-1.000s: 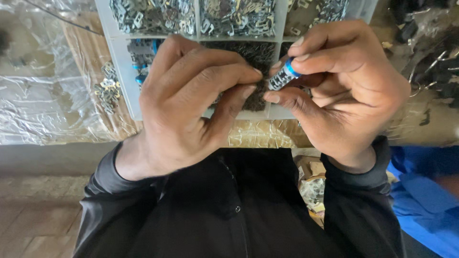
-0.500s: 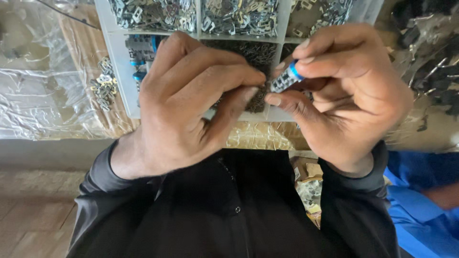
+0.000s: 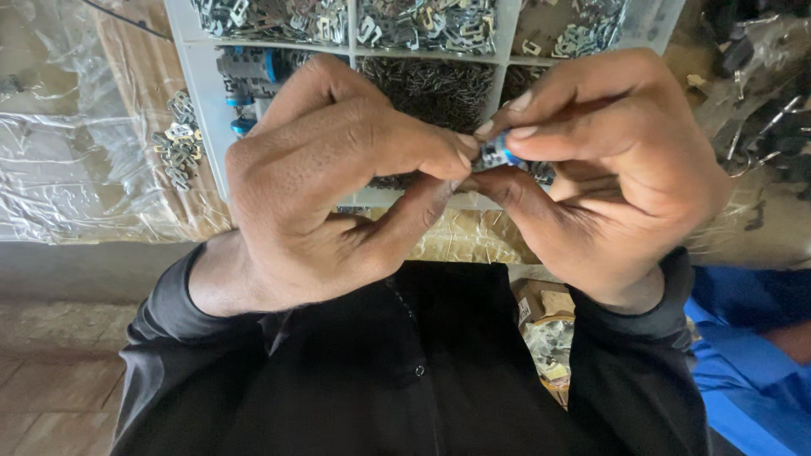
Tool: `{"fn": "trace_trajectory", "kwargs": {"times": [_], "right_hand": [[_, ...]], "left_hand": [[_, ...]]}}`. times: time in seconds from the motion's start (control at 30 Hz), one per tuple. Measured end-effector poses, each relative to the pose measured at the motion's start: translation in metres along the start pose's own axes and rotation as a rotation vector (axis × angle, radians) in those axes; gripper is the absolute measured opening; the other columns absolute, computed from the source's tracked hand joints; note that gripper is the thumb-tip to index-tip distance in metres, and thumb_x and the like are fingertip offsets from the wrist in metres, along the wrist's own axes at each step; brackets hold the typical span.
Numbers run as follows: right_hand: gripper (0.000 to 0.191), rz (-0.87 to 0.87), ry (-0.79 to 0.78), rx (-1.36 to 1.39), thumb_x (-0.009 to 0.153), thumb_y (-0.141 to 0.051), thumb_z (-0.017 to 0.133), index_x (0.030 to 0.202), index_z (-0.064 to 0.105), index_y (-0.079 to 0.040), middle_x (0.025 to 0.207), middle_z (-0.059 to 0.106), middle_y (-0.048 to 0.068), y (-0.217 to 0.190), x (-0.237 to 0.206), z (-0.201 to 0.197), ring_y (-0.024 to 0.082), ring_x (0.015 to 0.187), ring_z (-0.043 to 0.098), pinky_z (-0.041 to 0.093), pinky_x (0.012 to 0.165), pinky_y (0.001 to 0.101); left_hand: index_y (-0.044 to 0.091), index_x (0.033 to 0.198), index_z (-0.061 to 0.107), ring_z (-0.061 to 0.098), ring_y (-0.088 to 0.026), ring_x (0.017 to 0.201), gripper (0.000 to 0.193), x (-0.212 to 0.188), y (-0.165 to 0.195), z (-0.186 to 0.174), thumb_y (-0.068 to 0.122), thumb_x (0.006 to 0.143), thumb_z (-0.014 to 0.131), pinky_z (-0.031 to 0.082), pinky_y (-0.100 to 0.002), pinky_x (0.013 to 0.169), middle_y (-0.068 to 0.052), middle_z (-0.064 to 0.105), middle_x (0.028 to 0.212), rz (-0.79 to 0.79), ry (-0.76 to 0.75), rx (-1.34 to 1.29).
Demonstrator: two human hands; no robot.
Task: The person sits at a workshop table and assembles lock cylinder cores by hand, picking small pins and springs from a compartment box and inserting them into a lock body held in the other hand, then placing finished cylinders with a pile of completed locks on the table.
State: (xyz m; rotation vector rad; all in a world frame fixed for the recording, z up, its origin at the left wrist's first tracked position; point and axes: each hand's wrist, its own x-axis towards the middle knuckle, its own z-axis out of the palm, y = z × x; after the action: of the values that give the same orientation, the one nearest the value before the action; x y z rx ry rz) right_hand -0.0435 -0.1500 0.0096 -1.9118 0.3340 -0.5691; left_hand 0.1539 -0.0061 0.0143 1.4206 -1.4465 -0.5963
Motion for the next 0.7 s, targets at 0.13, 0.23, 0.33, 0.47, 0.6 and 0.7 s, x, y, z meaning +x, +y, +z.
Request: {"fn": "trace_trajectory", "kwargs": {"times": [0.13,0.23,0.33,0.47,0.6,0.7], "right_hand": [[0.019,-0.064,-0.045,-0.106,0.083,0.006,0.083,0.098,0.07,0.003,0.104,0.067,0.021,-0.003,0.008,0.0,0.007,0.067,0.061,0.05,0.053,0.0255],[0.025,-0.219,-0.068,0.032,0.084,0.0,0.09,0.102,0.073,-0.001,0.103,0.07,0.016,0.006,0.01,0.001,0.008,0.069,0.065,0.045,0.048,0.0233],[0.028,-0.215,-0.027,0.154,0.101,0.004,0.085,0.122,0.066,0.002,0.121,0.068,0.016,0.018,-0.002,-0.008,0.012,0.083,0.073,0.058,0.06,0.023],[0.037,-0.2,0.042,0.472,0.1,0.005,0.078,0.131,0.058,0.004,0.122,0.066,0.016,0.007,-0.051,-0.02,0.015,0.091,0.079,0.07,0.07,0.0259],[0.04,-0.15,0.26,0.495,0.091,0.002,0.081,0.126,0.061,0.001,0.117,0.062,0.018,-0.041,-0.123,-0.026,0.023,0.092,0.077,0.072,0.075,0.0313],[0.037,0.201,0.6,0.639,0.09,0.007,0.081,0.123,0.068,-0.002,0.122,0.06,0.019,-0.07,-0.175,0.007,0.027,0.096,0.073,0.069,0.076,0.0343]], "left_hand": [[0.006,0.094,0.076,0.06,-0.015,0.075,0.019,-0.012,-0.007,-0.003,0.001,0.084,0.092,0.039,-0.032,0.07,-0.004,0.075,0.088,-0.045,-0.054,0.009],[0.004,0.095,0.071,0.064,-0.013,0.079,0.021,-0.002,-0.002,-0.005,0.004,0.084,0.089,0.039,-0.032,0.076,-0.007,0.073,0.089,-0.062,-0.107,-0.141],[0.005,0.11,0.07,0.066,-0.014,0.088,0.017,0.013,0.018,-0.001,0.005,0.095,0.079,0.047,-0.029,0.078,-0.009,0.073,0.103,-0.097,-0.005,0.037],[0.002,0.094,0.078,0.065,-0.026,0.071,0.011,0.027,0.054,-0.03,0.004,0.084,0.083,0.049,-0.039,0.06,-0.016,0.075,0.085,0.417,-0.383,0.815],[0.002,0.092,0.073,0.07,-0.029,0.078,0.014,0.047,0.082,-0.003,0.014,0.085,0.072,0.055,-0.04,0.067,-0.016,0.073,0.086,0.299,-0.75,0.529],[0.003,0.094,0.073,0.069,-0.027,0.077,0.014,0.069,0.092,0.045,0.014,0.085,0.073,0.055,-0.039,0.066,-0.015,0.073,0.086,0.419,-0.844,0.664]]}}
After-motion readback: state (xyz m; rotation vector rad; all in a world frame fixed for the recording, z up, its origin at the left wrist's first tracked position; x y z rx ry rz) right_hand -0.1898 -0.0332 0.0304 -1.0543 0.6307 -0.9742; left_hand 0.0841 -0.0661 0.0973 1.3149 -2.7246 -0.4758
